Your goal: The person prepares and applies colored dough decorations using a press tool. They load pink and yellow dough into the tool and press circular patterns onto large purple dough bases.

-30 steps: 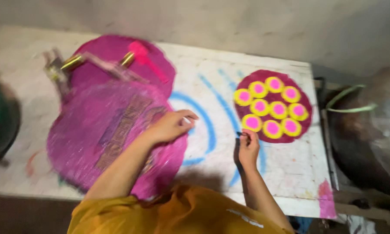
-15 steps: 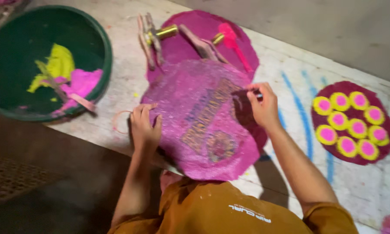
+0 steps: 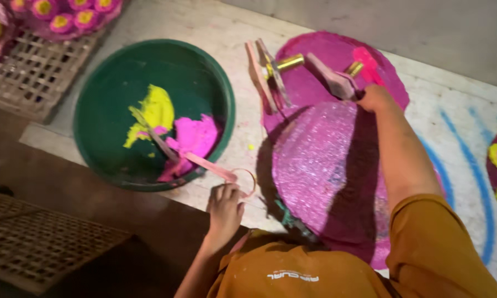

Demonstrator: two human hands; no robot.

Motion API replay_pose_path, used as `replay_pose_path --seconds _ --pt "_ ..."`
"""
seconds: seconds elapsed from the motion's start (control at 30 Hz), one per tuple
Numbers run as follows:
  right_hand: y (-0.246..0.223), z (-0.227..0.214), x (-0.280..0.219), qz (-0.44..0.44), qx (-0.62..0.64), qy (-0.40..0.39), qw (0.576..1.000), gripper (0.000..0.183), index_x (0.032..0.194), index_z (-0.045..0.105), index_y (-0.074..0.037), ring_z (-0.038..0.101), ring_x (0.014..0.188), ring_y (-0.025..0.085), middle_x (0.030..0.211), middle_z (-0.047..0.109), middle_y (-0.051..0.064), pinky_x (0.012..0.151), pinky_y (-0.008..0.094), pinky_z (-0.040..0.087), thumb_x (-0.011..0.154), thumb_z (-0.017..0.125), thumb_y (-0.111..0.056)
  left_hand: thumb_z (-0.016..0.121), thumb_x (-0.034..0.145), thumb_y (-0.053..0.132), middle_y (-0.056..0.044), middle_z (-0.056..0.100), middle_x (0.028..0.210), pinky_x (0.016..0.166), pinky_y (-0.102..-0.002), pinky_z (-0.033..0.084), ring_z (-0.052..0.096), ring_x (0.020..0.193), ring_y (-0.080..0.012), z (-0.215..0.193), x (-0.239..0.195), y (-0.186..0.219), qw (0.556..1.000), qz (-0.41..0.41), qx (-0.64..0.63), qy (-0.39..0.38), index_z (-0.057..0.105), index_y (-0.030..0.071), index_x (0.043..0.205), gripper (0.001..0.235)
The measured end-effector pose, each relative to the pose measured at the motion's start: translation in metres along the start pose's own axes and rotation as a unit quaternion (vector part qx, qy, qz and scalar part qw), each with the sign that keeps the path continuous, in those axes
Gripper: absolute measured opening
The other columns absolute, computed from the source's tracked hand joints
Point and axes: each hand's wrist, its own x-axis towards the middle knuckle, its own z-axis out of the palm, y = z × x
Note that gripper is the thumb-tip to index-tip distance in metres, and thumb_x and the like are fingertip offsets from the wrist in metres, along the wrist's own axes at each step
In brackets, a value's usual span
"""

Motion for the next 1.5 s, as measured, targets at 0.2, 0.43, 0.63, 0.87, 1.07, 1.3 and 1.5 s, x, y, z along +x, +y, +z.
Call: replay_pose_path --seconds 0.2,0.43,0.63,0.87,1.07,1.3,1.5 --pt "-0.013 -0.033 -0.019 0.044 0.038 0.102 0.993 0.052 0.122 0.069 -0.005 0.059 0.119 0.044 0.124 0.066 0.025 0.099 0.064 0.038 0.082 0.079 -0.038 0.074 0.087 0.007 -0.009 0.068 0.107 0.088 -0.039 0.048 0.061 0.105 -0.0287 -0.029 0.016 -0.002 0.975 0.065 -0.209 0.045 0.073 0.005 0.101 0.014" --pt "-0.015 -0.090 -0.106 0.018 0.191 0.246 0.950 0.047 0.125 0.061 0.003 0.067 0.101 0.039 0.109 0.070 0.023 0.089 0.051 0.048 0.104 0.075 -0.036 0.076 0.089 0.009 -0.006 0.071 0.109 0.097 -0.038 0.049 0.061 0.111 -0.0273 -0.021 0.048 0.046 0.932 0.213 -0.292 -0.003 0.074 0.008 0.102 0.013" --pt "-0.065 -0.125 -0.256 0.037 0.271 0.163 0.948 0.023 0.115 0.068 -0.001 0.066 0.077 0.022 0.087 0.071 0.012 0.070 0.037 0.051 0.105 0.060 -0.020 0.074 0.086 0.014 -0.014 0.058 0.137 0.104 -0.047 0.045 0.053 0.126 -0.0344 -0.043 0.082 0.107 0.921 0.319 -0.220 0.020 0.062 0.005 0.130 0.047" --pt "-0.138 -0.135 -0.418 -0.227 0.277 -0.030 0.933 0.036 0.105 0.067 -0.010 0.071 0.069 0.022 0.076 0.074 0.006 0.061 0.036 0.058 0.083 0.075 -0.036 0.074 0.088 0.024 -0.019 0.058 0.127 0.098 -0.049 0.045 0.057 0.117 -0.0377 -0.117 0.066 0.141 0.871 0.297 -0.315 -0.233 0.051 0.000 0.136 0.058" --pt "-0.203 -0.218 -0.419 -0.578 0.047 0.059 0.812 0.054 0.103 0.063 -0.006 0.063 0.070 0.028 0.076 0.062 0.006 0.057 0.042 0.048 0.089 0.065 -0.059 0.069 0.089 0.028 -0.017 0.070 0.107 0.080 -0.045 0.052 0.069 0.096 -0.0349 -0.172 0.030 0.154 0.742 0.351 -0.360 -0.443 0.060 0.009 0.127 0.043" --pt "-0.228 -0.207 -0.418 -0.532 0.228 -0.282 0.765 0.054 0.086 0.057 -0.008 0.068 0.076 0.032 0.075 0.061 0.010 0.065 0.043 0.049 0.105 0.055 -0.058 0.050 0.094 0.035 -0.020 0.071 0.079 0.062 -0.055 0.054 0.070 0.071 -0.0395 -0.204 -0.007 0.150 0.835 0.362 -0.022 -0.414 0.060 0.022 0.133 0.042" --pt "-0.267 -0.201 -0.431 -0.492 0.351 -0.383 0.699 0.057 0.091 0.058 -0.003 0.066 0.071 0.033 0.074 0.060 0.013 0.061 0.042 0.048 0.105 0.048 -0.057 0.053 0.094 0.034 -0.019 0.072 0.080 0.066 -0.056 0.053 0.070 0.071 -0.0414 -0.228 -0.048 0.108 0.899 0.244 -0.065 -0.356 0.057 0.023 0.135 0.043"
